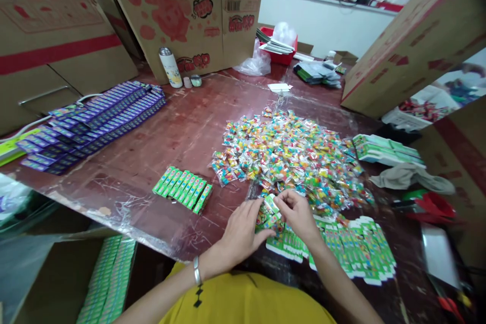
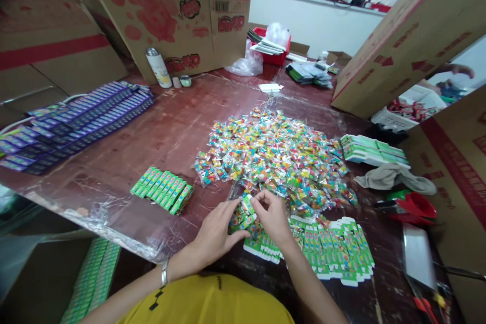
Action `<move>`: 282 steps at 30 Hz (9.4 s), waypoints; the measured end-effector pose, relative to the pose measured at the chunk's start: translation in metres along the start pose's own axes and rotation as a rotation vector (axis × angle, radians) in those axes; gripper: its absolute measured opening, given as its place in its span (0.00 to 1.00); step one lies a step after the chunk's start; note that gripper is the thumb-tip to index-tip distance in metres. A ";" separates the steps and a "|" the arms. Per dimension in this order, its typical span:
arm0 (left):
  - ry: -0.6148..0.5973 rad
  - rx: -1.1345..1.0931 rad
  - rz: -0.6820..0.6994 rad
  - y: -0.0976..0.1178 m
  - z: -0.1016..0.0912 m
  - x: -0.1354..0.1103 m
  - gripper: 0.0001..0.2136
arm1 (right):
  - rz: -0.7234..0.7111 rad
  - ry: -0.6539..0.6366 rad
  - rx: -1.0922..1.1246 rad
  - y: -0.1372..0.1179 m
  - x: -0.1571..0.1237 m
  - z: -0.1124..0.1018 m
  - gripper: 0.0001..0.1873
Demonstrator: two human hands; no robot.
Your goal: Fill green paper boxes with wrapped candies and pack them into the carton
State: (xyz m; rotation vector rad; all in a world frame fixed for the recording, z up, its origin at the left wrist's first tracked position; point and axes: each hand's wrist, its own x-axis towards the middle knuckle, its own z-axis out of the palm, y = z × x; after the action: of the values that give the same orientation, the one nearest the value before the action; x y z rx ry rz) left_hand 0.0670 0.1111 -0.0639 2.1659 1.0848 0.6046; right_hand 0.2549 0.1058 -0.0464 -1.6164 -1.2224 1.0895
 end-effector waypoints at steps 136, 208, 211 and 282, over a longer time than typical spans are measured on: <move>0.268 -0.818 -0.347 -0.009 -0.043 -0.014 0.25 | -0.281 -0.210 0.041 -0.024 0.021 0.055 0.12; 0.048 0.394 -0.103 -0.021 -0.040 -0.003 0.28 | -0.305 0.031 -1.042 0.037 -0.012 -0.039 0.13; -0.161 0.281 0.052 0.000 -0.007 0.003 0.37 | -0.311 0.051 -1.109 0.041 -0.011 -0.030 0.16; -0.045 0.463 0.097 -0.042 0.007 -0.034 0.50 | -0.517 -0.027 -0.823 0.009 0.000 0.033 0.06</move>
State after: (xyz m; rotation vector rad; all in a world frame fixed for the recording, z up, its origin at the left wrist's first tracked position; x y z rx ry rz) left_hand 0.0300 0.0997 -0.1026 2.6259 1.1901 0.3671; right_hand 0.2264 0.1073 -0.0648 -1.6765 -2.1273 0.2703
